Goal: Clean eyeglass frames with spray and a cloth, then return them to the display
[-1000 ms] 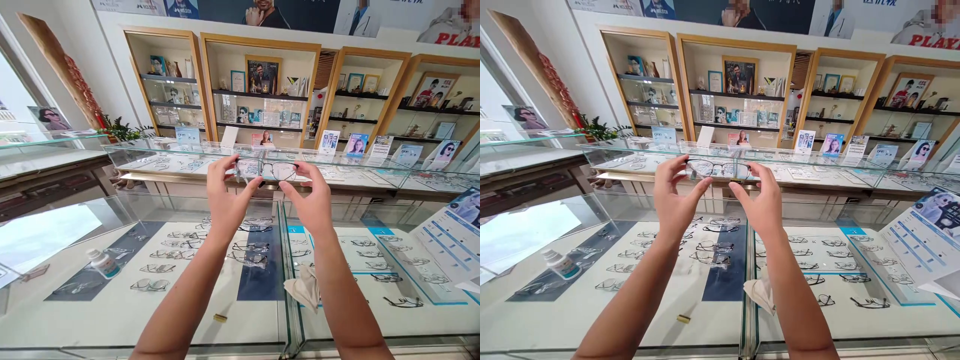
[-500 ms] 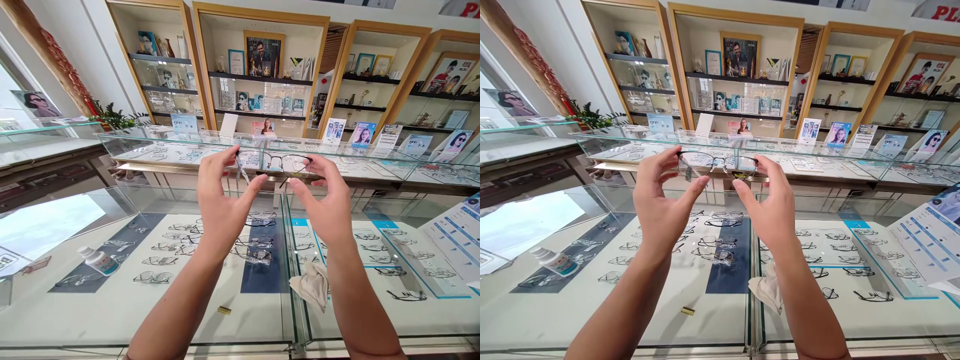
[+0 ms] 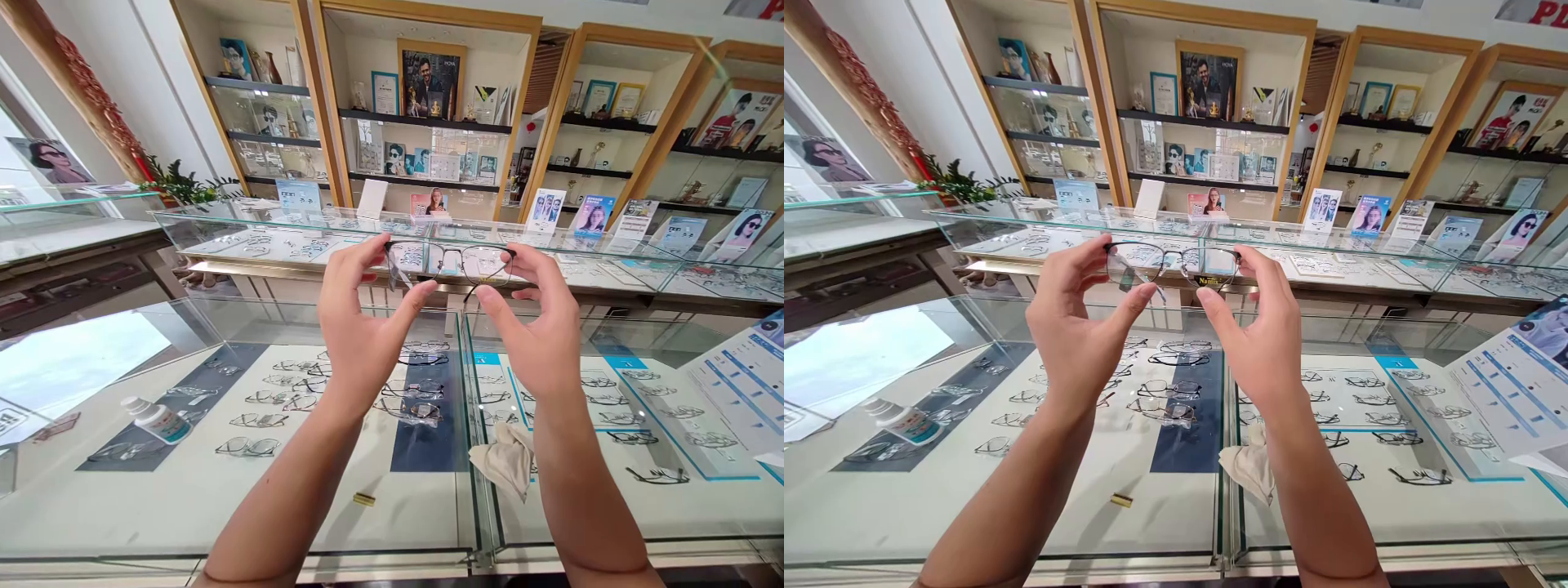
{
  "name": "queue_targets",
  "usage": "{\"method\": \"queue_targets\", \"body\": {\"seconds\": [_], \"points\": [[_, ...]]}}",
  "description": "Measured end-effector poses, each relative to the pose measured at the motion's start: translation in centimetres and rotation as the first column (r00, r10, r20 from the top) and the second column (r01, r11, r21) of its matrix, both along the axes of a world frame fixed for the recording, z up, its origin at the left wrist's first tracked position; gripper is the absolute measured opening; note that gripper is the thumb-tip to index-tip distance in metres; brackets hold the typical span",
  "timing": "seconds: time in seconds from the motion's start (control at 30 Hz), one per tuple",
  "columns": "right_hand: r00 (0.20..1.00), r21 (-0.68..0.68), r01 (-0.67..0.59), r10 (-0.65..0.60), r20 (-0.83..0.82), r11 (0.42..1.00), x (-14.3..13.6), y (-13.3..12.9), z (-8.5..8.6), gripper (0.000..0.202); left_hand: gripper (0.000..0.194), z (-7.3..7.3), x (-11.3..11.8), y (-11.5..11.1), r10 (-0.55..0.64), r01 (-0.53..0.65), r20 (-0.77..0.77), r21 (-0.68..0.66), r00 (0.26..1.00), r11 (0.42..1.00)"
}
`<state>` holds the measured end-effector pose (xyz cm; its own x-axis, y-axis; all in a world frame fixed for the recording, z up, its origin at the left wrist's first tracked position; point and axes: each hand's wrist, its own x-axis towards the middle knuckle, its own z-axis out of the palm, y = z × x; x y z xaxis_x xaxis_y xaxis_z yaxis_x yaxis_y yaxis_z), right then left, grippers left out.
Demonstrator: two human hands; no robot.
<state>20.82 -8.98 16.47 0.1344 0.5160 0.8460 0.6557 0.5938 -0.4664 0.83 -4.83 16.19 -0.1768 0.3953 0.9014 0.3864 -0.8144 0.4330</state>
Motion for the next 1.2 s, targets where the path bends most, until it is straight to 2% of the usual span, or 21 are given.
{"method": "queue_targets", "body": {"seconds": [0.27,0.5,0.63,0.73,0.87,1.0,1.2], "points": [[0.996,0.077,0.08,-0.083,0.028,0.994,-0.5,-0.1,0.1,0.051,0.059,-0.9,0.1,2.2,-0.192,0.204,0.111,-0.109,0.975,0.973],[0.995,0.073,0.09,-0.092,0.029,0.993,-0.6,-0.2,0.2,0.051,0.056,-1.1,0.1,2.6,-0.207,0.221,0.113,-0.129,0.972,0.967],[0.995,0.049,0.085,-0.087,0.039,0.995,-0.4,0.0,0.0,0.053,0.057,-1.1,0.1,2.5,-0.152,0.159,0.075,-0.099,0.986,0.982],[0.997,-0.004,0.065,-0.065,0.036,0.998,-0.3,0.3,-0.2,0.054,0.059,-1.0,0.1,2.2,-0.032,0.032,0.034,-0.008,0.999,0.999],[0.999,-0.077,0.035,-0.033,0.025,0.996,-0.1,0.7,-0.5,0.054,0.061,-0.9,0.2,1.8,0.116,-0.113,-0.022,0.129,0.993,0.985],[0.999,-0.1,0.029,-0.028,0.021,0.995,0.1,0.9,-0.6,0.056,0.063,-1.1,0.2,1.8,0.18,-0.167,-0.043,0.205,0.983,0.964],[0.999,-0.05,0.031,-0.03,0.014,0.998,-0.1,0.7,-0.4,0.057,0.063,-1.2,0.3,2.1,0.223,-0.207,-0.044,0.228,0.974,0.951]]}}
